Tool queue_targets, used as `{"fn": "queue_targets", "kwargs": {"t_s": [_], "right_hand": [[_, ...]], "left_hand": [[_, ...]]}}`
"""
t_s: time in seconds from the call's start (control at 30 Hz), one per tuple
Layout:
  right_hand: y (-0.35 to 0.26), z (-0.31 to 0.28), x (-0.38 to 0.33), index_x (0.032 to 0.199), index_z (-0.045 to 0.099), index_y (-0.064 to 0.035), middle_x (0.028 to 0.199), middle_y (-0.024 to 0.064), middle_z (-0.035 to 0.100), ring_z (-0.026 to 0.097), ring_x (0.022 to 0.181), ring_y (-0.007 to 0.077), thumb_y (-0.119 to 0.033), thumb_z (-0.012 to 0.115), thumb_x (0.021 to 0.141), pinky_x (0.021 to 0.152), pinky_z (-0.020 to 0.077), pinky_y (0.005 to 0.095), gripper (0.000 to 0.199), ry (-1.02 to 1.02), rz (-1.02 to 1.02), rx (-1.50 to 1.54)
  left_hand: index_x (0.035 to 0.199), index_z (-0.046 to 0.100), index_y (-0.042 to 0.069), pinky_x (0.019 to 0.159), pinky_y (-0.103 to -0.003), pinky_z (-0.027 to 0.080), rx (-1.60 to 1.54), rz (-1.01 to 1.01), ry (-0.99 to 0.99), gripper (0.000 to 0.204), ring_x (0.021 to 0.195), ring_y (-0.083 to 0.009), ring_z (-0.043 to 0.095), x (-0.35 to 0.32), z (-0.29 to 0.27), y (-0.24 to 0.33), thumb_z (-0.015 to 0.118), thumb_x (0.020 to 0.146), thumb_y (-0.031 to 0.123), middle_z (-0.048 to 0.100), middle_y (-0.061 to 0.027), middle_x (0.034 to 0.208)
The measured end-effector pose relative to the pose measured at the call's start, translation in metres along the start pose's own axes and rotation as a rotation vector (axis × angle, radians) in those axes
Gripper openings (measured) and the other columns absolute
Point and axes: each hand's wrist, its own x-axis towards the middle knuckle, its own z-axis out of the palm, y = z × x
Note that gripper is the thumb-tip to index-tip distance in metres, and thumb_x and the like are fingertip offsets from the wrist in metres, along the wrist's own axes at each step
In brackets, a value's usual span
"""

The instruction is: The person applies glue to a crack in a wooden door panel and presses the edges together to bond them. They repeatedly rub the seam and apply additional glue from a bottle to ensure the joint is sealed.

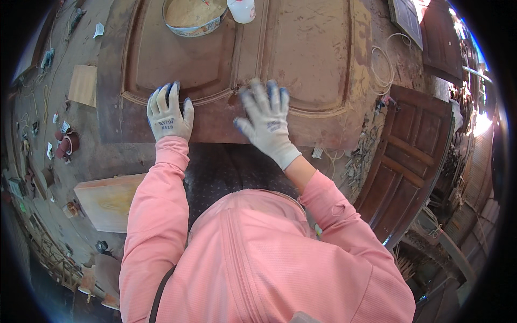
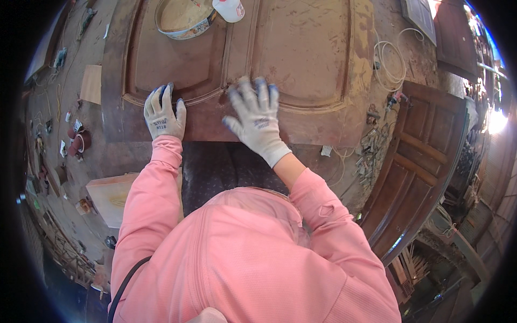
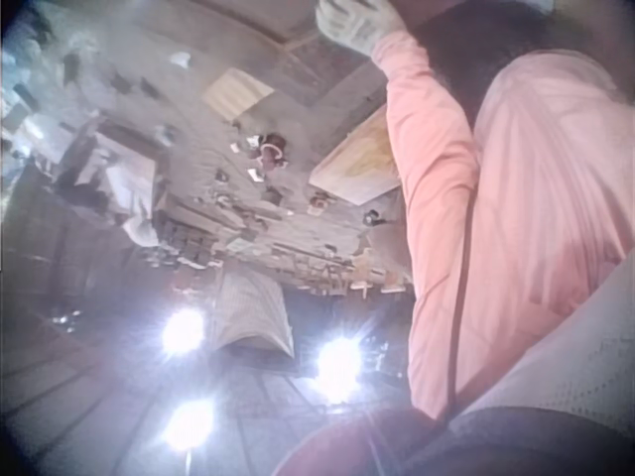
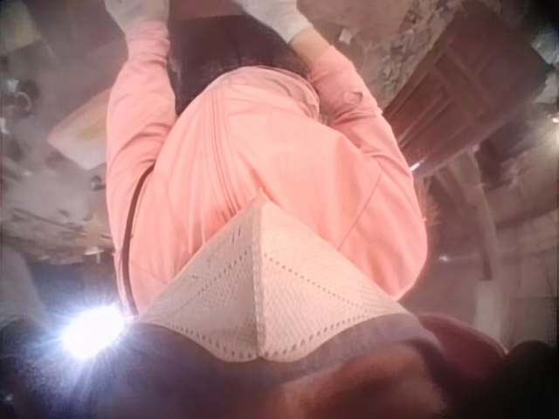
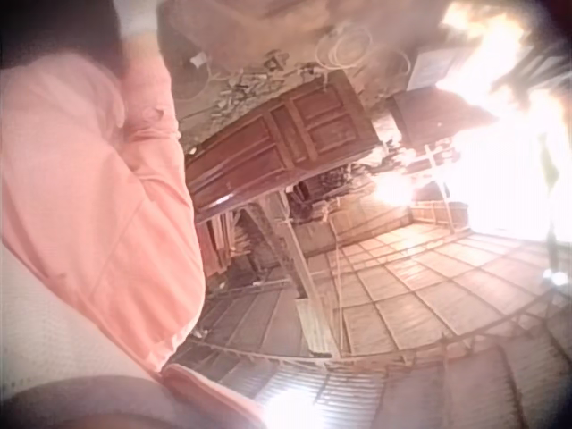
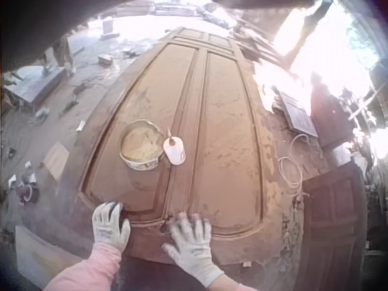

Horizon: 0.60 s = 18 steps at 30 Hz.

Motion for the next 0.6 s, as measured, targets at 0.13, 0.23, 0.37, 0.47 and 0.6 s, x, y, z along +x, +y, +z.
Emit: {"fn": "queue_targets", "kwargs": {"t_s": [0.13,0.23,0.37,0.47,0.6], "right_hand": [[0.002,0.008,0.011,0.156,0.051,-0.0123,0.169,0.0124,0.037,0.023,0.159,0.0399,-0.054,0.062,0.097,0.128,0.0084,0.0653,0.073,0.027,-0.060,-0.068],[-0.019,0.013,-0.021,0.157,0.049,-0.0115,0.167,0.0110,0.042,0.031,0.158,0.0326,-0.055,0.057,0.099,0.131,0.0100,0.0579,0.073,-0.234,-0.444,0.018],[-0.011,-0.001,0.003,0.157,0.048,-0.0091,0.168,0.0128,0.041,0.035,0.157,0.0293,-0.054,0.054,0.101,0.132,0.0132,0.0544,0.072,-0.232,-0.367,-0.106],[-0.001,0.003,0.016,0.158,0.046,-0.0072,0.167,0.0150,0.041,0.033,0.158,0.0322,-0.053,0.057,0.099,0.132,0.0130,0.0546,0.075,-0.076,-0.216,-0.116],[-0.013,0.009,-0.017,0.154,0.051,-0.0060,0.164,0.0146,0.045,0.034,0.157,0.0314,-0.057,0.057,0.097,0.132,0.0127,0.0538,0.077,-0.210,-0.462,-0.008]], "left_hand": [[0.141,0.063,0.013,0.115,-0.052,0.041,-0.002,0.010,0.012,0.050,0.133,-0.0342,0.053,0.001,-0.001,0.002,0.070,0.094,0.031,0.060,-0.0117,0.137],[0.141,0.063,0.013,0.115,-0.051,0.041,-0.009,0.013,0.010,0.050,0.133,-0.0347,0.053,0.002,-0.001,0.000,0.069,0.095,0.029,0.060,-0.0123,0.139],[0.142,0.063,0.013,0.115,-0.051,0.041,-0.011,0.009,0.014,0.050,0.134,-0.0350,0.053,0.001,-0.001,0.000,0.069,0.095,0.029,0.059,-0.0124,0.139],[0.142,0.063,0.013,0.115,-0.051,0.041,-0.019,0.011,0.017,0.050,0.134,-0.0350,0.053,0.003,0.000,0.001,0.069,0.095,0.029,0.059,-0.0123,0.139],[0.140,0.064,0.013,0.115,-0.052,0.041,-0.007,0.005,0.017,0.049,0.133,-0.0344,0.053,0.001,0.002,-0.001,0.070,0.094,0.031,0.060,-0.0120,0.137]]}}
